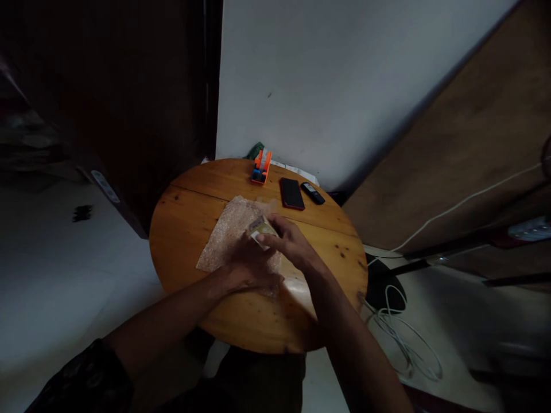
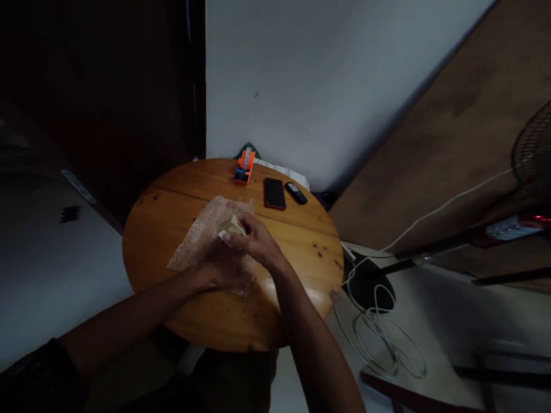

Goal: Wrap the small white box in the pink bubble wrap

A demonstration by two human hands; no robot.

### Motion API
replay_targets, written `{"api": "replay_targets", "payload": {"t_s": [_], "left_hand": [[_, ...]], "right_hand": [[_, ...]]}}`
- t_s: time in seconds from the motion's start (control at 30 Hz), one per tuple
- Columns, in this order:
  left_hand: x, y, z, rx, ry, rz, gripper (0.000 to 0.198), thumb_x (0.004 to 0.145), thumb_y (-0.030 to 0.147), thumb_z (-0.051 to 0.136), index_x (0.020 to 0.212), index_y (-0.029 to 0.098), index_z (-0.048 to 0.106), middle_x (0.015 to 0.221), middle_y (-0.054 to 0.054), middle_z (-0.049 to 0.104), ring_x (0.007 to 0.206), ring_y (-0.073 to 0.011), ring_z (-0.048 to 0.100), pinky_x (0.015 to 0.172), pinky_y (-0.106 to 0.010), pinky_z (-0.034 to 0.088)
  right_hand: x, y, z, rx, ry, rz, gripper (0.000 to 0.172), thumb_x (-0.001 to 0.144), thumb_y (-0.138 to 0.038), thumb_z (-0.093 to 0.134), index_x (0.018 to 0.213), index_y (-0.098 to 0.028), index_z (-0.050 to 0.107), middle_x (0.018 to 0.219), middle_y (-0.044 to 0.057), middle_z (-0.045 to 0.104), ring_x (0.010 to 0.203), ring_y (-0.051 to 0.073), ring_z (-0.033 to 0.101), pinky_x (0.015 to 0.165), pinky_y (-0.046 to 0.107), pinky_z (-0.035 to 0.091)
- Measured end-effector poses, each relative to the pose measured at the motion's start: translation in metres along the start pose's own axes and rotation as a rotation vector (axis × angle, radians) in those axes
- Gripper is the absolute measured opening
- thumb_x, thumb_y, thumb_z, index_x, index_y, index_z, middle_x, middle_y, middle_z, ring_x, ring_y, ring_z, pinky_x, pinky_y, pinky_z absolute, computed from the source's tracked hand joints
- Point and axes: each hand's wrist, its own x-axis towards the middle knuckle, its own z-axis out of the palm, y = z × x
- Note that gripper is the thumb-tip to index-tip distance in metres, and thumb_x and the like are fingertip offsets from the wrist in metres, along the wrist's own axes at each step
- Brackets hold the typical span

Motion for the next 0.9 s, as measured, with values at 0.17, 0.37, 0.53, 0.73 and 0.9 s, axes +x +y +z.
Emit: {"api": "replay_targets", "payload": {"t_s": [0.17, 0.37, 0.53, 0.73, 0.9], "left_hand": [[0.0, -0.002, 0.004, 0.03, 0.072, 0.036, 0.083, 0.079, 0.056, 0.066, 0.15, 0.024, 0.039, 0.158, -0.012, 0.037, 0.148, -0.0415, 0.026, 0.124, -0.058, 0.018], [0.004, -0.004, 0.001, 0.008, 0.076, 0.035, 0.07, 0.083, 0.057, 0.062, 0.143, 0.023, 0.049, 0.154, -0.011, 0.044, 0.148, -0.0371, 0.028, 0.124, -0.056, 0.018], [-0.012, -0.022, -0.027, 0.053, 0.067, -0.04, 0.033, 0.089, 0.032, 0.054, 0.117, 0.021, 0.066, 0.129, -0.011, 0.063, 0.125, -0.0306, 0.054, 0.111, -0.048, 0.039], [-0.041, -0.051, -0.028, 0.106, 0.031, -0.163, 0.086, 0.078, 0.045, 0.066, 0.152, 0.015, 0.035, 0.155, -0.017, 0.044, 0.144, -0.0359, 0.038, 0.119, -0.051, 0.029], [-0.044, -0.052, -0.019, 0.034, 0.093, -0.203, 0.098, 0.075, 0.046, 0.068, 0.156, 0.015, 0.024, 0.158, -0.016, 0.041, 0.146, -0.0325, 0.036, 0.122, -0.047, 0.026]], "right_hand": [[0.032, 0.031, 0.005, 0.155, 0.198, 0.071, 0.036, 0.069, -0.045, 0.073, 0.092, -0.019, 0.064, 0.086, 0.0, 0.067, 0.081, 0.018, 0.061, 0.075, 0.03, 0.05], [0.03, 0.061, -0.008, 0.183, 0.245, 0.114, 0.04, 0.068, -0.047, 0.074, 0.095, -0.018, 0.064, 0.087, 0.001, 0.067, 0.08, 0.017, 0.061, 0.073, 0.028, 0.049], [0.032, 0.063, -0.008, 0.137, 0.227, 0.077, 0.041, 0.066, -0.045, 0.073, 0.096, -0.018, 0.065, 0.09, 0.0, 0.067, 0.083, 0.017, 0.06, 0.075, 0.027, 0.049], [0.032, 0.064, 0.004, -0.077, 0.135, -0.019, 0.048, 0.063, -0.035, 0.075, 0.106, -0.017, 0.065, 0.091, 0.002, 0.068, 0.084, 0.019, 0.062, 0.079, 0.031, 0.05], [0.024, 0.061, 0.017, -0.461, 0.001, -0.175, 0.065, 0.069, -0.027, 0.075, 0.131, -0.017, 0.059, 0.126, 0.013, 0.066, 0.116, 0.028, 0.061, 0.102, 0.042, 0.044]]}}
